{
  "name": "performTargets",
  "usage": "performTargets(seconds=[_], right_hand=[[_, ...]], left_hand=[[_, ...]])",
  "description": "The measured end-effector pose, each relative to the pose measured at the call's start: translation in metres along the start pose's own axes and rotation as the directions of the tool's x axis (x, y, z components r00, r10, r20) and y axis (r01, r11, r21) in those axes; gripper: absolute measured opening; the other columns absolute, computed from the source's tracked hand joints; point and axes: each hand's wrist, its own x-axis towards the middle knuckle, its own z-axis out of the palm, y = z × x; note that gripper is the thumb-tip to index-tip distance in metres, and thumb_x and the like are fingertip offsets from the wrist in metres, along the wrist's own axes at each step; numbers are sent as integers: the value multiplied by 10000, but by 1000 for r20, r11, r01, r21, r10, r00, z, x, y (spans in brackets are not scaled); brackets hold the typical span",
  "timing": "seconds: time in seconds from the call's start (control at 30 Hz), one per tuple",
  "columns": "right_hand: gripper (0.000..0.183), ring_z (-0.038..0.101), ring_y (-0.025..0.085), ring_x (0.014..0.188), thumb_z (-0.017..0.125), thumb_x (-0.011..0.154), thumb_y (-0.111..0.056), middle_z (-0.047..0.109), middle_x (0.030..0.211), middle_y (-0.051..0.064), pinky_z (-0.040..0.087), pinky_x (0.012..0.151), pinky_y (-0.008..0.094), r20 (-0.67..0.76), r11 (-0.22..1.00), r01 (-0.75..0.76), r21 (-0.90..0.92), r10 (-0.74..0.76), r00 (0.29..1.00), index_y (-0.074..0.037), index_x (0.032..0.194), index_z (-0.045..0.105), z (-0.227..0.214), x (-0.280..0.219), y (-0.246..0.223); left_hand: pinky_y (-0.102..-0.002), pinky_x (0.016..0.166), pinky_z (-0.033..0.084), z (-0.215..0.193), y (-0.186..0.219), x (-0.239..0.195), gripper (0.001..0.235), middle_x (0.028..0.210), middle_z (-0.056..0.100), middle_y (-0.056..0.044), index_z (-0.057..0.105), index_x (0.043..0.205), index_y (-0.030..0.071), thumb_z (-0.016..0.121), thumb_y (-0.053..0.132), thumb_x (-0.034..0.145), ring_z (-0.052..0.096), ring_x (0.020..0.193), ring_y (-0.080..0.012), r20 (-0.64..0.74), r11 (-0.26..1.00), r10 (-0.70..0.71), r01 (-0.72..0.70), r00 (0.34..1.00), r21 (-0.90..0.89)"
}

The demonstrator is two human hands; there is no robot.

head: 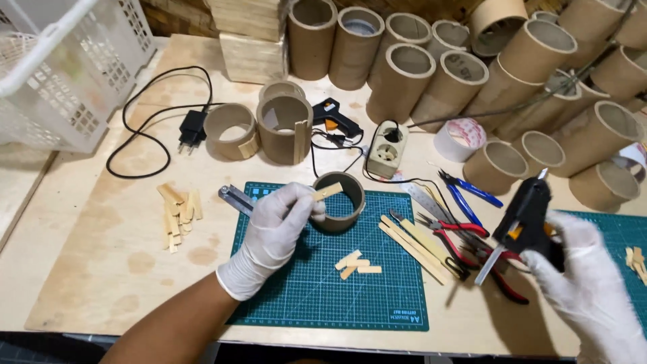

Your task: Attaching small wooden sticks to a cardboard tube using a hot glue gun to create a decorative object.

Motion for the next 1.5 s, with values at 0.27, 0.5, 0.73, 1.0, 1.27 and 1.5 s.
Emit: performTargets(seconds=[0.27,0.5,0.73,1.0,1.27,1.5], right_hand=[[429,570,299,856,780,893,-121,628,1123,187,435,712,425,-6,929,-293,227,302,953,-40,1304,693,-27,43,-103],[651,501,427,1281,735,906,-222,510,1333,284,396,1099,487,-5,995,-92,38,92,996,-3,1473,501,59,68,-8],[779,475,412,1337,741,874,-245,470,1449,277,398,1101,502,125,944,-307,116,293,948,-92,1563,410,29,63,-45],[748,468,418,1332,590,938,-411,406,1531,288,348,1092,548,87,942,-322,98,314,945,-63,1577,416,-16,49,-46],[181,690,220,1059,699,905,96,725,1111,142,540,1040,304,-381,760,335,557,-125,916,-13,1048,722,-3,18,-148],[257,645,218,824,899,852,-102,715,1006,15,521,738,369,-583,683,727,-65,-618,528,-171,1063,770,21,17,-199]], left_hand=[[-275,766,590,2,-4,3,320,808,716,-23,689,890,85,534,327,1029,702,763,-142,5,994,-86,87,996,-67],[-281,770,626,7,-9,1,279,834,709,-43,692,918,67,526,261,1033,718,775,-153,17,988,-107,108,994,-108],[-268,792,612,12,-13,1,273,866,712,-42,700,932,74,522,255,1034,711,798,-139,63,981,-142,148,988,-123],[-274,778,598,14,-11,-2,272,877,713,-32,687,917,87,520,272,1027,718,784,-143,62,975,-174,180,983,-128],[-283,768,642,25,8,-1,290,846,757,-60,692,900,68,522,268,1024,741,778,-151,216,962,-121,169,969,-217],[-277,709,632,27,21,-9,275,816,732,-43,650,835,94,507,216,1036,725,721,-136,250,981,-72,113,966,-155]])
